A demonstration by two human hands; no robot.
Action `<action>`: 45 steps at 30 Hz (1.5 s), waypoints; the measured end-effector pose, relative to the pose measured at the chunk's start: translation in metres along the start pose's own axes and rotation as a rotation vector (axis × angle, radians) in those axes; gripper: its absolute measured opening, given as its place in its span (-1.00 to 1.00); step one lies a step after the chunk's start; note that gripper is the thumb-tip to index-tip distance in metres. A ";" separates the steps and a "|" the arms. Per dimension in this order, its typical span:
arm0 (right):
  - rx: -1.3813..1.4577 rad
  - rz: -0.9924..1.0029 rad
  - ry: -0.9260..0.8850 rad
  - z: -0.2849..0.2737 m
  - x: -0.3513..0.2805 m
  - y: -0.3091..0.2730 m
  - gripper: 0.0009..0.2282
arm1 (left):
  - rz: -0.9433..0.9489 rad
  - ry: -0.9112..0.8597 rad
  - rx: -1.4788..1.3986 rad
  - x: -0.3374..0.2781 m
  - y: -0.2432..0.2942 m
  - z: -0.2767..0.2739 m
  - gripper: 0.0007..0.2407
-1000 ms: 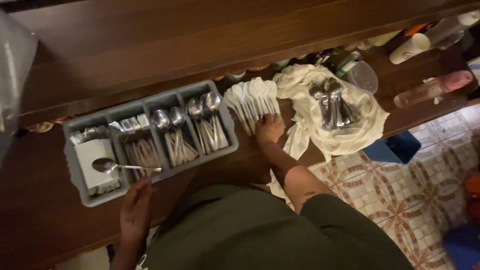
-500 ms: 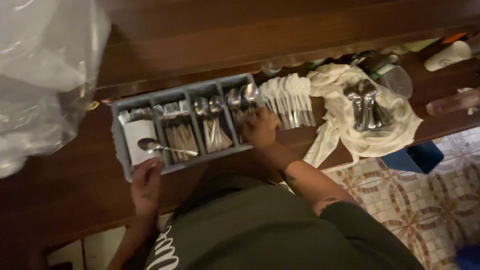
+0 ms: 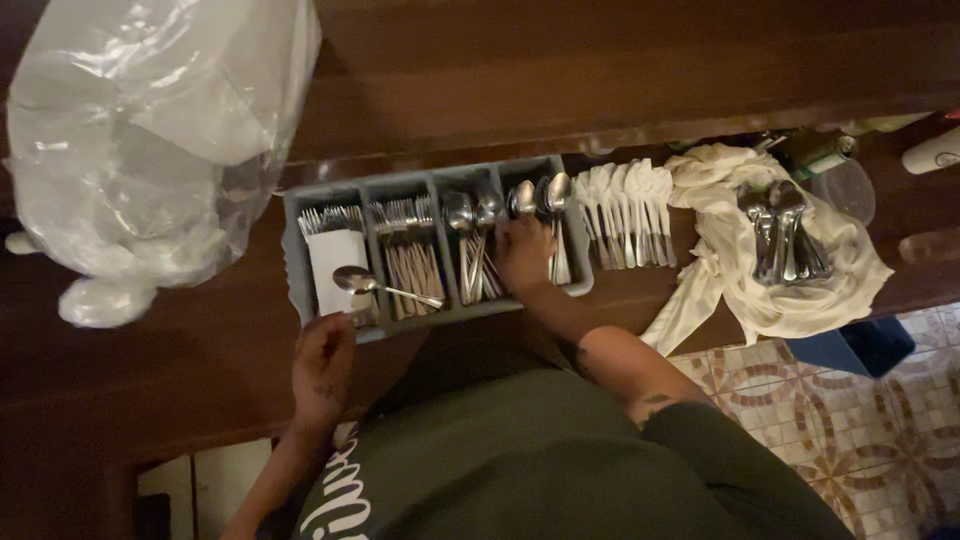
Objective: The person polishes spoons and forks using a white cloth and places them back into a divided plastic organizer.
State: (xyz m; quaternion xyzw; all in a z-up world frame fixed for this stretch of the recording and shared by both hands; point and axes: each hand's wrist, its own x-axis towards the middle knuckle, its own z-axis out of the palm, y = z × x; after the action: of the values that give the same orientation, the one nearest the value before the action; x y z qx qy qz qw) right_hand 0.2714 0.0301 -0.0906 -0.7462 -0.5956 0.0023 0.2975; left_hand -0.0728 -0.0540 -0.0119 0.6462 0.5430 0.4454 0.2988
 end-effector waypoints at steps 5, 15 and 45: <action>0.469 0.029 -0.020 0.004 -0.028 0.024 -0.93 | -0.008 -0.137 0.139 0.044 0.010 0.000 -0.76; 0.928 0.273 -0.139 0.022 -0.056 0.041 -0.78 | 0.261 -0.590 0.962 0.196 -0.020 0.084 -0.59; 0.955 0.348 -0.925 -0.029 -0.051 -0.025 -0.42 | -0.023 -0.418 0.099 0.133 0.052 0.117 -0.68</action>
State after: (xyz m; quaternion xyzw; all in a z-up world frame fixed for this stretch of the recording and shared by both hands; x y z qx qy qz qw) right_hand 0.2447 -0.0250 -0.0729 -0.5402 -0.4667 0.6307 0.3044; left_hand 0.0564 0.0742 0.0168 0.7321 0.4978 0.2710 0.3779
